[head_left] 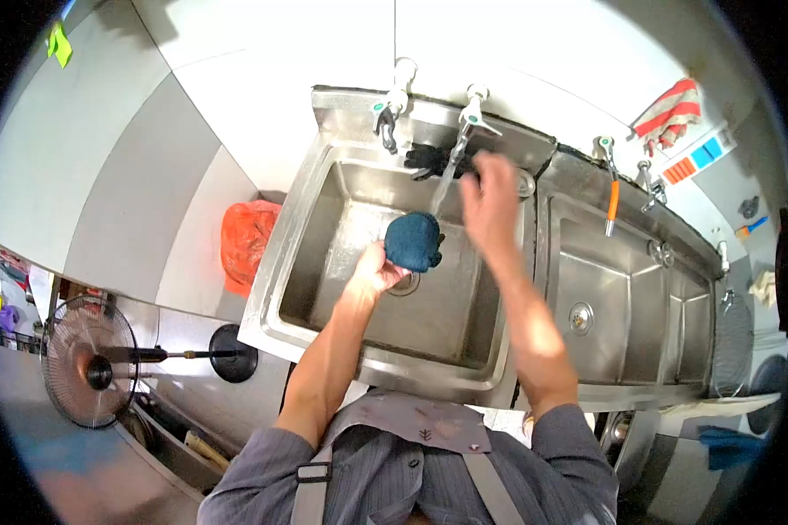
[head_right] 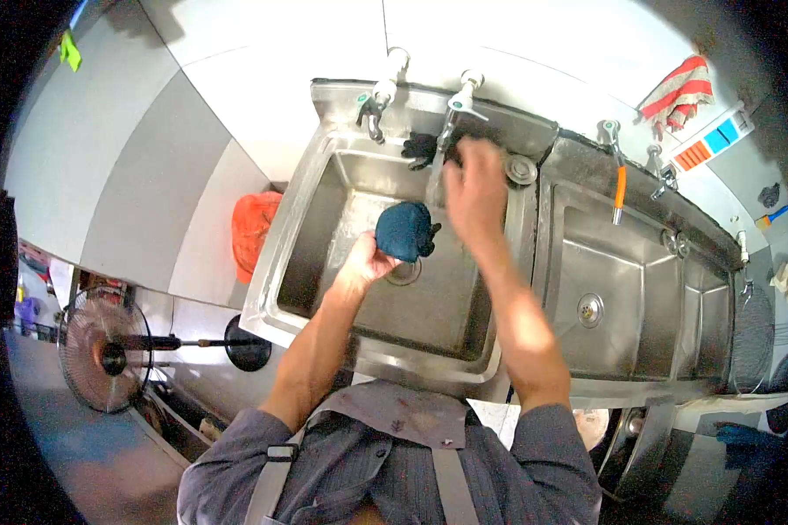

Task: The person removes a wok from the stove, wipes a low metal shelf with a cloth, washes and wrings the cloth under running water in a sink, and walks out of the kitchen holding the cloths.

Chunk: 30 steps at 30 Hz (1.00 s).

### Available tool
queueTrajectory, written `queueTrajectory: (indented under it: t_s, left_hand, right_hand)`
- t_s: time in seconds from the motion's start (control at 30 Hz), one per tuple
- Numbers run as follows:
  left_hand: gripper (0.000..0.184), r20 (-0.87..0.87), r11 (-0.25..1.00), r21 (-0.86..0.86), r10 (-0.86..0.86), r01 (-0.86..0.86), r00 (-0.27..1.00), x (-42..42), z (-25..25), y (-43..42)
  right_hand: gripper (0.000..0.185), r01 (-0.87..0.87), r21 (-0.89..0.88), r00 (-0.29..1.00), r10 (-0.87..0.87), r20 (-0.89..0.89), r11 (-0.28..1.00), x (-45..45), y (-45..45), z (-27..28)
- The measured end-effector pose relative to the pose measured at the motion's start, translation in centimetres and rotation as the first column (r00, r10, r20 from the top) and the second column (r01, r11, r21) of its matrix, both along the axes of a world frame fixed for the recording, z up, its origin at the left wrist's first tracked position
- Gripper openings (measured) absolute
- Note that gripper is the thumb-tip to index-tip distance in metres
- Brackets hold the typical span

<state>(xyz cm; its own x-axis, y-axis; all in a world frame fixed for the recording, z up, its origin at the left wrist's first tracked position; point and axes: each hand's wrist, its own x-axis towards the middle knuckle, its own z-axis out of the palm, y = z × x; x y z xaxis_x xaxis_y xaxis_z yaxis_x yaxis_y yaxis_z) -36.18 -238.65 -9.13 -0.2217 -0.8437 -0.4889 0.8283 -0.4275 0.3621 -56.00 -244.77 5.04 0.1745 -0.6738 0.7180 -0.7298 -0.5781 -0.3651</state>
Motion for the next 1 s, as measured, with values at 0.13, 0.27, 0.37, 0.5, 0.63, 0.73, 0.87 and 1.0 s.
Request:
queueTrajectory:
  t_s: [0.13,0.27,0.37,0.5,0.63,0.73,0.87,1.0]
  left_hand:
    - [0.044,-0.064,0.999,-0.018,0.027,-0.028,0.998,0.6,0.3,1.1]
    - [0.049,-0.031,0.998,0.009,0.056,-0.056,0.998,1.2,1.3,2.5]
    - [0.052,-0.008,0.999,0.018,0.042,-0.042,0.999,1.1,2.0,3.3]
    - [0.061,0.016,1.0,0.0,0.015,-0.015,1.0,1.2,1.3,2.5]
    - [0.057,0.003,0.996,-0.08,0.037,-0.036,0.999,0.1,2.6,1.2]
    - [0.051,0.081,0.996,-0.088,0.039,-0.032,0.996,-1.8,5.1,0.8]
    - [0.04,0.237,0.989,-0.143,0.002,0.033,0.972,-3.4,4.0,-1.0]
    - [0.041,0.291,0.965,-0.259,0.115,-0.037,0.95,-4.3,6.3,-0.7]
  right_hand:
    - [0.053,0.171,0.077,0.98,-0.161,-0.119,0.982,-1.3,-4.8,3.6]
    - [0.04,0.189,0.329,0.939,-0.073,-0.335,0.925,1.3,-3.4,5.8]
    - [0.036,0.219,0.272,0.92,-0.106,-0.377,0.937,4.1,-2.0,6.0]
    - [0.043,0.09,0.404,0.976,0.0,-0.218,0.91,2.3,0.5,5.1]
    - [0.089,-0.327,0.79,0.903,-0.073,0.423,0.519,0.9,1.8,-10.9]
    - [0.074,-0.926,0.352,0.234,-0.524,0.819,0.138,2.4,5.9,-8.3]
    - [0.052,-0.855,0.397,0.289,-0.329,0.899,0.333,3.2,3.8,-7.0]
    - [0.034,-0.579,0.451,0.547,-0.086,0.833,0.679,3.3,3.3,-4.3]
